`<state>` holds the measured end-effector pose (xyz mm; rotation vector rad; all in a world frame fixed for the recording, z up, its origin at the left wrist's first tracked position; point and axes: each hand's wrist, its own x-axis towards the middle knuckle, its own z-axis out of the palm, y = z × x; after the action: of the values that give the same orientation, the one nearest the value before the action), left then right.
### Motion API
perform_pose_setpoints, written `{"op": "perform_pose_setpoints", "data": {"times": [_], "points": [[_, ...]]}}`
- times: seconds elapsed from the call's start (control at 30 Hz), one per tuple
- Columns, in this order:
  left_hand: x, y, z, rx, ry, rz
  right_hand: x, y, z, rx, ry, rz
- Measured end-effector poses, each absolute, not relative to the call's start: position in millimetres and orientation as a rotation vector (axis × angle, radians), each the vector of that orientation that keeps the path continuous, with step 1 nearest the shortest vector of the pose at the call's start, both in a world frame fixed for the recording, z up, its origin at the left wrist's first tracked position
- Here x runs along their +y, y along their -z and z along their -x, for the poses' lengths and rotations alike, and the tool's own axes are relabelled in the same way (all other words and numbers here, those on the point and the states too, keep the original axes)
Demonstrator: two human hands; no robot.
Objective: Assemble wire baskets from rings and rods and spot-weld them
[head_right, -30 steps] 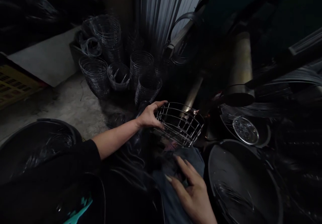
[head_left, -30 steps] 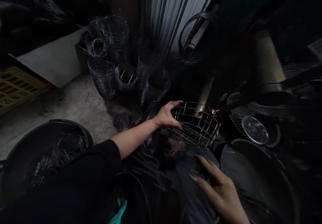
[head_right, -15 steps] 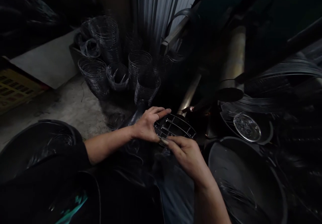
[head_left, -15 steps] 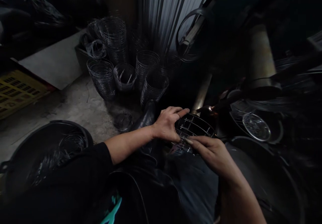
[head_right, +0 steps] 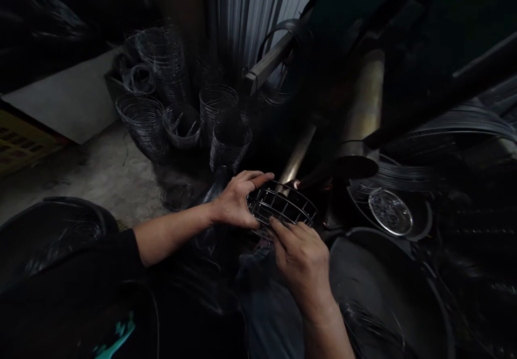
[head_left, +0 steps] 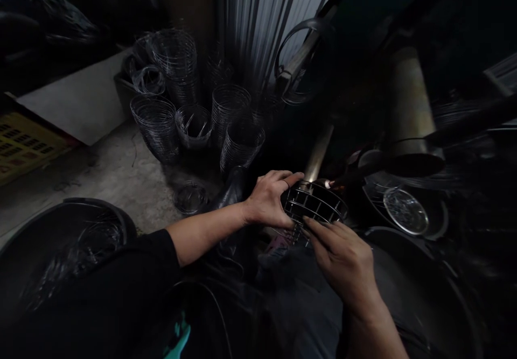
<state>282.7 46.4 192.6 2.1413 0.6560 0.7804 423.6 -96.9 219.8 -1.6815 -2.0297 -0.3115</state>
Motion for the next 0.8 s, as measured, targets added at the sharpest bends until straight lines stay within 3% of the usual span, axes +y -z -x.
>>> {"op": "perform_pose_setpoints", "data": {"times": [0.8], "points": [[83,-210,-322,0.794,-0.608,-2.122,-57,-220,-464,-1.901,0.381,1.615]]}}
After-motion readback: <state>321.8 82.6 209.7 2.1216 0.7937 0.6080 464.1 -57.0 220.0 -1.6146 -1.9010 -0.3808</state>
